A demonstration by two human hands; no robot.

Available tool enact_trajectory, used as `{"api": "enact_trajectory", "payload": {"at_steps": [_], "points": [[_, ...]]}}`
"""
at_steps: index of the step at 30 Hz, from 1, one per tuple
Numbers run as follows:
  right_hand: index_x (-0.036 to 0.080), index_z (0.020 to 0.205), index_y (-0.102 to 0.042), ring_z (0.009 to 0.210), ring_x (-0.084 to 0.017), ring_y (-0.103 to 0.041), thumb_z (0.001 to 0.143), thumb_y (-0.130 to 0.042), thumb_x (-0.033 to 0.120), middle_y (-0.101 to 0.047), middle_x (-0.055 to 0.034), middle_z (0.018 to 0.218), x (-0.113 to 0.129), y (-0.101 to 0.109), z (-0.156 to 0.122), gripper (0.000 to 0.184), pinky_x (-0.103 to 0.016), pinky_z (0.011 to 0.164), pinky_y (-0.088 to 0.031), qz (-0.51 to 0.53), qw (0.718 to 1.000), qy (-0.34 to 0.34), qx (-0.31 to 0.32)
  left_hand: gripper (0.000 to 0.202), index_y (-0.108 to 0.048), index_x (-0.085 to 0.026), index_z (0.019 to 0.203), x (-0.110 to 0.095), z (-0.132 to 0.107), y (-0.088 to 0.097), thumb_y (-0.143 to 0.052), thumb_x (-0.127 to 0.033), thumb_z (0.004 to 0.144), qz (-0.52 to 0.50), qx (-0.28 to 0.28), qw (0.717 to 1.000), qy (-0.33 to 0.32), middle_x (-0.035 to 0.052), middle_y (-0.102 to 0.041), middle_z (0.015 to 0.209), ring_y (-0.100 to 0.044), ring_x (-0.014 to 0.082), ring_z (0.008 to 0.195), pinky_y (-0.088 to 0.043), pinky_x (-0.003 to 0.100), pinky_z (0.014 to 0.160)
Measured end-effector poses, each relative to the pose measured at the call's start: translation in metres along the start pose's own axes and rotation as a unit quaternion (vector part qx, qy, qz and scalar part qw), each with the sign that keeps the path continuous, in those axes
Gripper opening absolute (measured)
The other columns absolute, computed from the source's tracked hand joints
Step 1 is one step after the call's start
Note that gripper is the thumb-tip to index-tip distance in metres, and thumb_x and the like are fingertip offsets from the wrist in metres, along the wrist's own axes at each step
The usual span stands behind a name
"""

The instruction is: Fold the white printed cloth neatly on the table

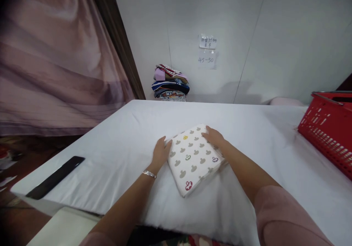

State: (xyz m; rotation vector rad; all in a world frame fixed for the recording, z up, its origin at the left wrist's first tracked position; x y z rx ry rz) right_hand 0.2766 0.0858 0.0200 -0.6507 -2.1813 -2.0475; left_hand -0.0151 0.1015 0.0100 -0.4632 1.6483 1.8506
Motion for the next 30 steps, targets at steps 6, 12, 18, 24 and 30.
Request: {"api": "enact_trajectory", "payload": {"at_steps": [6,12,18,24,30], "points": [[0.016,0.148,-0.024,0.11,-0.034,-0.058,0.085,-0.034,0.064,-0.057,-0.0184,0.127,-0.004,0.0,-0.012,0.08,-0.042,0.084,-0.045,-0.02,0.998,-0.06,0.024,0.046,-0.062,-0.016,0.112,-0.005,0.019,0.007,-0.041,-0.049,0.088,0.069,0.102,0.992,0.032,0.0121,-0.062,0.12,-0.054,0.0264,0.113,-0.041,0.035,0.093],[0.016,0.143,-0.034,0.109,-0.032,-0.058,0.083,-0.038,0.067,-0.059,-0.0184,0.126,-0.01,0.001,-0.007,0.079,-0.039,0.084,-0.045,-0.014,0.999,-0.044,0.021,0.04,-0.063,-0.019,0.101,-0.011,0.02,0.006,-0.04,-0.047,0.088,0.107,0.096,0.989,0.02,0.0097,-0.064,0.111,-0.055,0.0251,0.107,-0.042,0.033,0.085],[0.019,0.143,-0.032,0.113,-0.033,-0.053,0.084,-0.045,0.059,-0.059,-0.0167,0.125,-0.008,0.046,0.046,0.072,-0.041,0.087,-0.043,-0.117,0.991,0.041,-0.052,0.035,-0.061,-0.02,0.095,-0.036,0.001,-0.01,-0.044,-0.05,0.087,0.086,0.133,0.987,0.009,0.007,-0.068,0.099,-0.062,0.0227,0.091,-0.043,0.03,0.074],[0.02,0.145,-0.028,0.134,-0.031,-0.032,0.092,-0.035,0.047,-0.037,-0.014,0.148,0.005,0.041,0.052,0.06,-0.044,0.104,-0.03,-0.114,0.988,0.059,-0.084,0.033,-0.059,-0.022,0.095,-0.047,-0.014,-0.027,-0.045,-0.051,0.088,0.073,0.124,0.99,-0.002,0.004,-0.069,0.092,-0.063,0.0209,0.085,-0.042,0.029,0.068],[0.021,0.145,-0.033,0.142,-0.027,-0.017,0.092,-0.027,0.056,-0.026,-0.0093,0.154,0.029,-0.017,-0.01,0.064,-0.048,0.112,-0.014,-0.086,0.984,0.145,-0.064,0.034,-0.059,-0.022,0.095,-0.043,-0.016,-0.029,-0.043,-0.051,0.089,0.074,0.103,0.992,-0.022,0.0036,-0.068,0.088,-0.063,0.0195,0.082,-0.041,0.028,0.069]]}}
Point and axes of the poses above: each hand's wrist, its own z-axis towards the middle knuckle, its own y-axis out of the back of the hand, x = y × z, the point moved 2 cm from there along z, towards the middle knuckle
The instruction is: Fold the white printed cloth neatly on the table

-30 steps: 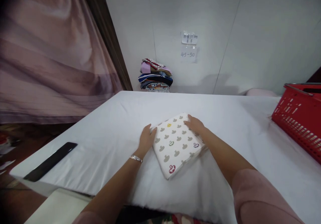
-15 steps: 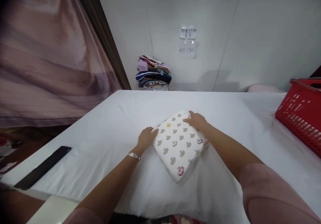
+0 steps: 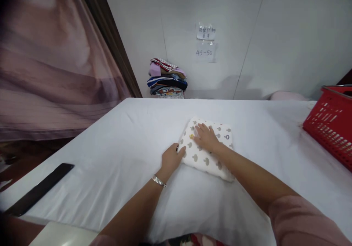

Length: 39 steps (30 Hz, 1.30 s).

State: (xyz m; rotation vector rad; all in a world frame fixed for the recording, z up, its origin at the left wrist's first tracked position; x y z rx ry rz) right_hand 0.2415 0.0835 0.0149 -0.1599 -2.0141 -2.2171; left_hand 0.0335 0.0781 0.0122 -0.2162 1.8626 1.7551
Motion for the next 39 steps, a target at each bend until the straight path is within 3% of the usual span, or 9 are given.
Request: {"api": "enact_trajectory", "payload": {"at_steps": [8,13,15,18,24,27,30,35,39], "points": [[0.018,0.144,-0.034,0.142,-0.025,-0.017,0.094,-0.021,0.054,-0.024,-0.01,0.154,0.013,-0.01,-0.014,0.064,-0.048,0.113,-0.014,-0.012,0.999,0.009,0.034,0.036,-0.06,-0.02,0.101,-0.001,-0.001,0.001,-0.043,-0.049,0.089,-0.014,-0.01,1.0,-0.001,0.0062,-0.068,0.094,-0.062,0.0218,0.089,-0.045,0.031,0.077],[0.017,0.145,-0.033,0.142,-0.024,-0.016,0.094,-0.021,0.052,-0.023,-0.0092,0.155,0.016,-0.005,-0.014,0.063,-0.048,0.113,-0.013,-0.008,0.999,-0.003,0.036,0.047,-0.048,-0.013,0.129,-0.029,0.013,0.01,-0.042,-0.041,0.091,0.001,-0.092,0.99,-0.104,0.0133,-0.054,0.131,-0.046,0.024,0.123,-0.038,0.035,0.099],[0.018,0.145,-0.032,0.143,-0.024,-0.016,0.094,-0.023,0.049,-0.023,-0.0093,0.155,0.018,-0.003,-0.014,0.06,-0.047,0.113,-0.013,-0.004,0.999,-0.004,0.044,0.047,-0.044,-0.016,0.133,-0.04,0.02,0.005,-0.037,-0.04,0.093,0.018,-0.07,0.985,-0.158,0.0121,-0.045,0.142,-0.036,0.0236,0.133,-0.031,0.039,0.107],[0.018,0.144,-0.034,0.142,-0.024,-0.019,0.094,-0.026,0.044,-0.026,-0.0097,0.154,0.018,0.005,-0.016,0.057,-0.046,0.112,-0.016,0.016,0.997,-0.011,0.068,0.047,-0.043,-0.018,0.134,-0.042,0.025,-0.007,-0.034,-0.041,0.094,0.039,-0.002,0.987,-0.156,0.0106,-0.038,0.147,-0.033,0.0251,0.135,-0.029,0.046,0.108],[0.014,0.142,-0.035,0.143,-0.027,-0.011,0.094,-0.029,0.043,-0.023,-0.0133,0.154,-0.026,0.026,-0.03,0.057,-0.05,0.113,-0.008,-0.058,0.992,-0.111,-0.025,0.049,-0.041,-0.019,0.137,-0.031,0.027,-0.016,-0.034,-0.041,0.093,0.04,0.012,0.988,-0.149,0.0106,-0.034,0.15,-0.035,0.0244,0.134,-0.034,0.044,0.105],[0.014,0.143,-0.032,0.142,-0.029,-0.014,0.093,-0.029,0.05,-0.022,-0.014,0.154,-0.059,0.021,-0.037,0.062,-0.052,0.111,-0.016,-0.039,0.979,-0.201,-0.004,0.049,-0.041,-0.018,0.137,-0.032,0.027,-0.016,-0.033,-0.04,0.093,0.047,0.005,0.987,-0.154,0.0117,-0.034,0.15,-0.035,0.0247,0.134,-0.034,0.044,0.104],[0.015,0.144,-0.029,0.141,-0.028,-0.018,0.092,-0.026,0.055,-0.021,-0.0128,0.155,-0.079,0.01,-0.04,0.065,-0.051,0.107,-0.026,0.0,0.972,-0.237,0.012,0.05,-0.041,-0.016,0.137,-0.033,0.028,-0.018,-0.033,-0.04,0.093,0.05,0.002,0.987,-0.156,0.0121,-0.035,0.149,-0.036,0.0249,0.133,-0.034,0.044,0.104],[0.016,0.143,-0.03,0.141,-0.028,-0.017,0.091,-0.025,0.056,-0.02,-0.0123,0.155,-0.08,0.01,-0.035,0.066,-0.049,0.108,-0.025,0.002,0.973,-0.231,0.03,0.05,-0.041,-0.016,0.136,-0.034,0.027,-0.017,-0.034,-0.04,0.093,0.05,0.0,0.987,-0.152,0.0118,-0.036,0.149,-0.037,0.0255,0.133,-0.035,0.044,0.104],[0.014,0.141,-0.035,0.141,-0.029,-0.016,0.091,-0.026,0.056,-0.025,-0.0149,0.153,-0.067,0.019,-0.025,0.066,-0.054,0.11,-0.016,-0.048,0.977,-0.209,0.021,0.049,-0.041,-0.017,0.137,-0.034,0.026,-0.015,-0.034,-0.039,0.093,0.051,0.003,0.987,-0.151,0.0119,-0.036,0.149,-0.036,0.0249,0.133,-0.034,0.043,0.104]]}}
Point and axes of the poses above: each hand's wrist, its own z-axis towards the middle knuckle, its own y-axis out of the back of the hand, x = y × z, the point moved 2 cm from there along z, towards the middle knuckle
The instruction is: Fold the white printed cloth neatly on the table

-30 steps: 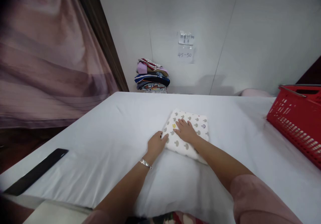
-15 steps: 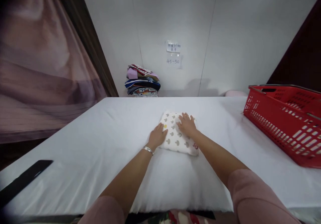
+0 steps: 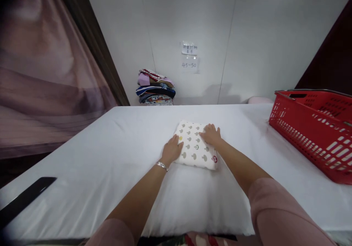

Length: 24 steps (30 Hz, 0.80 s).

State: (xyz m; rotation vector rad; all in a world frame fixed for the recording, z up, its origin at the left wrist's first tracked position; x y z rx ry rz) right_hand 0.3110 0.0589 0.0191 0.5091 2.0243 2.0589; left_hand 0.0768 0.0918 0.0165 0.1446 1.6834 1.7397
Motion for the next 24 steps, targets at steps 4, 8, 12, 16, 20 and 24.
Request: {"api": "enact_trajectory", "payload": {"at_steps": [4,8,12,16,20,24], "points": [[0.016,0.141,-0.035,0.141,-0.029,-0.017,0.091,-0.022,0.057,-0.023,-0.0148,0.154,0.013,-0.006,0.003,0.066,-0.054,0.109,-0.016,-0.009,0.999,0.032,-0.005,0.049,-0.041,-0.018,0.136,0.0,-0.001,-0.001,-0.035,-0.039,0.093,0.003,-0.011,1.0,0.004,0.0118,-0.037,0.148,-0.037,0.0251,0.133,-0.035,0.043,0.104],[0.014,0.141,-0.036,0.141,-0.03,-0.019,0.091,-0.024,0.056,-0.025,-0.016,0.153,0.02,-0.01,0.008,0.066,-0.054,0.109,-0.015,-0.012,0.999,0.033,0.001,0.049,-0.041,-0.017,0.136,-0.001,-0.002,-0.003,-0.035,-0.039,0.093,0.006,-0.021,1.0,0.002,0.0119,-0.038,0.147,-0.039,0.0255,0.131,-0.035,0.043,0.103],[0.017,0.144,-0.03,0.143,-0.028,-0.012,0.091,-0.026,0.058,-0.02,-0.0132,0.155,0.051,-0.002,0.026,0.068,-0.051,0.111,-0.013,0.012,0.996,0.085,-0.001,0.049,-0.041,-0.017,0.137,-0.002,-0.003,-0.004,-0.036,-0.038,0.093,0.013,-0.027,1.0,0.004,0.0115,-0.038,0.147,-0.039,0.0255,0.131,-0.034,0.043,0.104],[0.02,0.144,-0.029,0.143,-0.026,-0.011,0.092,-0.025,0.054,-0.019,-0.0103,0.156,0.096,-0.004,0.049,0.063,-0.051,0.112,-0.013,0.039,0.985,0.169,0.009,0.05,-0.04,-0.017,0.138,-0.002,-0.004,-0.006,-0.036,-0.038,0.093,0.022,-0.035,0.999,0.007,0.0108,-0.04,0.147,-0.039,0.0251,0.13,-0.035,0.043,0.104],[0.018,0.142,-0.032,0.143,-0.025,-0.013,0.093,-0.023,0.051,-0.02,-0.0101,0.156,0.113,-0.018,0.06,0.06,-0.051,0.112,-0.012,0.031,0.98,0.197,0.017,0.051,-0.04,-0.015,0.138,-0.001,-0.005,-0.008,-0.034,-0.038,0.093,0.029,-0.039,0.999,0.008,0.0116,-0.041,0.145,-0.04,0.0261,0.129,-0.036,0.044,0.103],[0.018,0.143,-0.031,0.143,-0.024,-0.012,0.093,-0.022,0.052,-0.018,-0.009,0.156,0.109,-0.024,0.062,0.062,-0.05,0.112,-0.011,0.029,0.98,0.198,0.019,0.051,-0.04,-0.016,0.138,-0.002,-0.005,-0.009,-0.033,-0.038,0.094,0.034,-0.04,0.999,0.013,0.0114,-0.041,0.145,-0.04,0.0259,0.129,-0.035,0.044,0.103]]}}
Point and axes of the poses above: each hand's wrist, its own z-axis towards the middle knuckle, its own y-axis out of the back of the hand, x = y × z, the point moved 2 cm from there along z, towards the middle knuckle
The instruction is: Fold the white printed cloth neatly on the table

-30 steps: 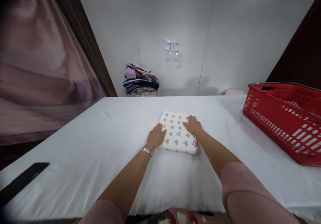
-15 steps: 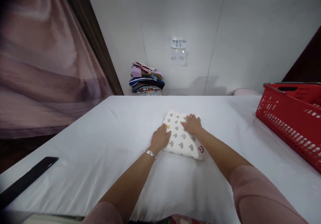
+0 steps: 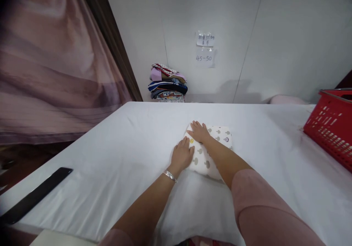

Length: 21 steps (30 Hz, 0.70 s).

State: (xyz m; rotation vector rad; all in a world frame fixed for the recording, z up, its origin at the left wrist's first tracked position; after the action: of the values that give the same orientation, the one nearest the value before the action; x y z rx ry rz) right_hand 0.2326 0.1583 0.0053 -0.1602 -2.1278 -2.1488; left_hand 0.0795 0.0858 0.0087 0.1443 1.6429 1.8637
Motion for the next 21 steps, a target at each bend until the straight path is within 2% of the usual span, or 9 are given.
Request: {"api": "enact_trajectory", "payload": {"at_steps": [5,8,11,16,21], "points": [[0.017,0.143,-0.031,0.143,-0.026,-0.011,0.093,-0.024,0.049,-0.017,-0.009,0.157,0.005,0.006,-0.001,0.06,-0.052,0.111,-0.012,-0.001,1.0,-0.015,0.015,0.051,-0.041,-0.017,0.138,0.0,0.0,-0.001,-0.034,-0.039,0.093,0.012,-0.005,1.0,0.003,0.01,-0.041,0.146,-0.041,0.0241,0.128,-0.036,0.042,0.103],[0.017,0.135,-0.041,0.139,-0.027,-0.021,0.093,-0.028,0.044,-0.029,-0.0117,0.152,0.016,0.013,-0.012,0.051,-0.054,0.108,-0.019,0.01,0.999,-0.037,0.005,0.05,-0.041,-0.016,0.137,0.001,0.0,-0.001,-0.035,-0.038,0.093,0.006,-0.007,1.0,-0.002,0.0098,-0.042,0.145,-0.042,0.0242,0.127,-0.037,0.042,0.103],[0.018,0.129,-0.046,0.135,-0.028,-0.029,0.093,-0.029,0.039,-0.039,-0.0132,0.146,0.023,0.016,-0.043,0.045,-0.054,0.105,-0.024,0.027,0.998,-0.054,0.0,0.05,-0.042,-0.017,0.137,0.001,0.001,-0.001,-0.035,-0.037,0.092,-0.004,-0.005,1.0,-0.001,0.0092,-0.042,0.145,-0.042,0.0245,0.127,-0.038,0.043,0.102],[0.018,0.14,-0.037,0.141,-0.027,-0.018,0.095,-0.025,0.043,-0.026,-0.0126,0.153,0.02,0.008,-0.111,0.053,-0.053,0.11,-0.015,0.028,0.998,-0.057,0.002,0.049,-0.043,-0.015,0.136,0.001,0.002,0.001,-0.035,-0.036,0.092,-0.012,-0.006,1.0,-0.003,0.0105,-0.041,0.145,-0.043,0.0256,0.127,-0.038,0.043,0.101],[0.017,0.142,-0.037,0.142,-0.027,-0.016,0.094,-0.026,0.049,-0.022,-0.0118,0.155,0.023,0.014,-0.135,0.058,-0.053,0.111,-0.013,0.043,0.996,-0.07,0.023,0.049,-0.042,-0.014,0.136,-0.001,0.002,0.005,-0.035,-0.036,0.092,-0.02,0.012,1.0,0.003,0.0107,-0.039,0.147,-0.042,0.026,0.128,-0.036,0.043,0.103]]}}
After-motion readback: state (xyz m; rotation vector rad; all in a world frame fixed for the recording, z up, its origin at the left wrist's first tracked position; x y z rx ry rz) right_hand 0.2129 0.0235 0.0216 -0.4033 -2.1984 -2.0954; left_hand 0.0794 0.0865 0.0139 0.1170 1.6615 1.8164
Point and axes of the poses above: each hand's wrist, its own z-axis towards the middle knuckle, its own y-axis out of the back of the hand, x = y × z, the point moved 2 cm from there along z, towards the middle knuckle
